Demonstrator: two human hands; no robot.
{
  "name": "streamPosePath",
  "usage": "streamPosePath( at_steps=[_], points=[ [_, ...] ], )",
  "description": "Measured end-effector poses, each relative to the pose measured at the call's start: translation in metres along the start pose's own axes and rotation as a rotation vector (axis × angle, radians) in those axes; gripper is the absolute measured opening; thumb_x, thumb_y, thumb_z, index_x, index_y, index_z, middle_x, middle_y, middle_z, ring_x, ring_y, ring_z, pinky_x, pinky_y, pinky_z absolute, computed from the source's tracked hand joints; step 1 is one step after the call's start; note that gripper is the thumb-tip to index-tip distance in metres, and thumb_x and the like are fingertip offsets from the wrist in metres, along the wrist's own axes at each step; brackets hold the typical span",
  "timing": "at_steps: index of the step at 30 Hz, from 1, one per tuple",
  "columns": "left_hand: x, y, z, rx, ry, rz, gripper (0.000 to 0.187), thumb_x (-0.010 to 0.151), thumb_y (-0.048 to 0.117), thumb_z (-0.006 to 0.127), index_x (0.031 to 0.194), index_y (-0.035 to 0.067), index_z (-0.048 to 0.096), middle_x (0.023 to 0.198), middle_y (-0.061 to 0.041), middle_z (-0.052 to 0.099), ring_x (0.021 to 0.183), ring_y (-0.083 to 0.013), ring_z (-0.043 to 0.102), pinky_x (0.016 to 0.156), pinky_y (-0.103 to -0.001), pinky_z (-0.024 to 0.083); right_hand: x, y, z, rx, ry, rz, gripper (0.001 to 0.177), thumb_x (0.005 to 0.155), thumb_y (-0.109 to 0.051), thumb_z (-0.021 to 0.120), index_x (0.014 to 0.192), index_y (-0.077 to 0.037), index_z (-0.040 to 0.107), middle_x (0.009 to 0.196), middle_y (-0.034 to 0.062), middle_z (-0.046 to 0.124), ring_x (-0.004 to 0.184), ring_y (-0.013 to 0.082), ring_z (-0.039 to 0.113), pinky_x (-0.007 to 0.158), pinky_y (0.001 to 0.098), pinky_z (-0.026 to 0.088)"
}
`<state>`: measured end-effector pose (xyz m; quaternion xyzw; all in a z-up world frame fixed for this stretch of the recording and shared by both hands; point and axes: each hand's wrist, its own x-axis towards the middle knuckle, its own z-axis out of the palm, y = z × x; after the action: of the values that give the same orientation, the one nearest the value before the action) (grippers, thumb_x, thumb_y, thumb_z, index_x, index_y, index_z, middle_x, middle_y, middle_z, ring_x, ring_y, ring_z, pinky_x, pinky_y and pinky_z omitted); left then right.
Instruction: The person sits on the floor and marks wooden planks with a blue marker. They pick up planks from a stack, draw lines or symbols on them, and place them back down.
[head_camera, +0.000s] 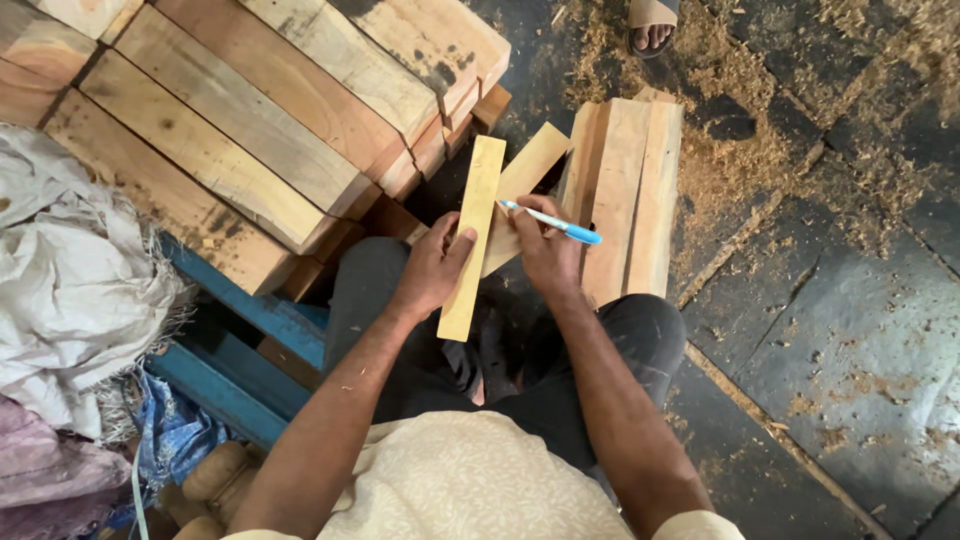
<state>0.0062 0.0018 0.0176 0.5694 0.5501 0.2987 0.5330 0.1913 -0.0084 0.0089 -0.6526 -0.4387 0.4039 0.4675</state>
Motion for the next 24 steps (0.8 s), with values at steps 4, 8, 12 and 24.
streamPosePath(
  at_steps=[4, 8, 12, 24],
  points=[
    [0.0012, -0.0017, 0.0017, -0.05, -0.017, -0.004, 0.044, 0.101, 0.032, 0.06, 0.132, 0.001, 0.059, 0.101, -0.013, 0.074, 0.085, -0.0154, 0.069, 0.075, -0.032, 0.055, 0.0001, -0.0096, -0.0029, -0.139, -0.029, -0.073, 0.022, 0.098, -0.02, 0.064, 0.111, -0.003, 0.071, 0.092, 0.0076, 0.075, 0.081, 0.0129, 0.07, 0.071, 0.0292, 0.055],
    [0.0007, -0.0021, 0.0002, -0.012, -0.013, 0.029, 0.044, 0.102, 0.032, 0.06, 0.133, 0.0, 0.057, 0.101, -0.011, 0.074, 0.086, -0.0142, 0.07, 0.076, -0.031, 0.055, 0.0002, -0.0089, 0.0007, -0.194, -0.021, -0.214, 0.022, 0.1, -0.019, 0.064, 0.112, -0.002, 0.07, 0.098, 0.0093, 0.074, 0.084, 0.0157, 0.07, 0.074, 0.0307, 0.055],
    [0.0004, 0.0019, -0.0007, -0.047, -0.04, -0.03, 0.044, 0.102, 0.032, 0.059, 0.132, 0.001, 0.06, 0.098, -0.012, 0.075, 0.083, -0.0154, 0.069, 0.074, -0.031, 0.055, 0.0013, -0.0098, 0.0009, -0.24, -0.032, -0.166, 0.022, 0.099, -0.019, 0.066, 0.112, -0.002, 0.071, 0.095, 0.0097, 0.073, 0.08, 0.0163, 0.069, 0.071, 0.0315, 0.055],
    [-0.0017, -0.0006, 0.0032, 0.014, 0.011, -0.008, 0.047, 0.102, 0.034, 0.06, 0.134, 0.001, 0.058, 0.112, -0.017, 0.075, 0.098, -0.0215, 0.074, 0.084, -0.034, 0.056, 0.0027, -0.0065, 0.0021, -0.26, -0.027, -0.169, 0.021, 0.099, -0.02, 0.066, 0.111, -0.004, 0.071, 0.094, 0.0084, 0.073, 0.081, 0.0162, 0.07, 0.071, 0.032, 0.054]
  ],
)
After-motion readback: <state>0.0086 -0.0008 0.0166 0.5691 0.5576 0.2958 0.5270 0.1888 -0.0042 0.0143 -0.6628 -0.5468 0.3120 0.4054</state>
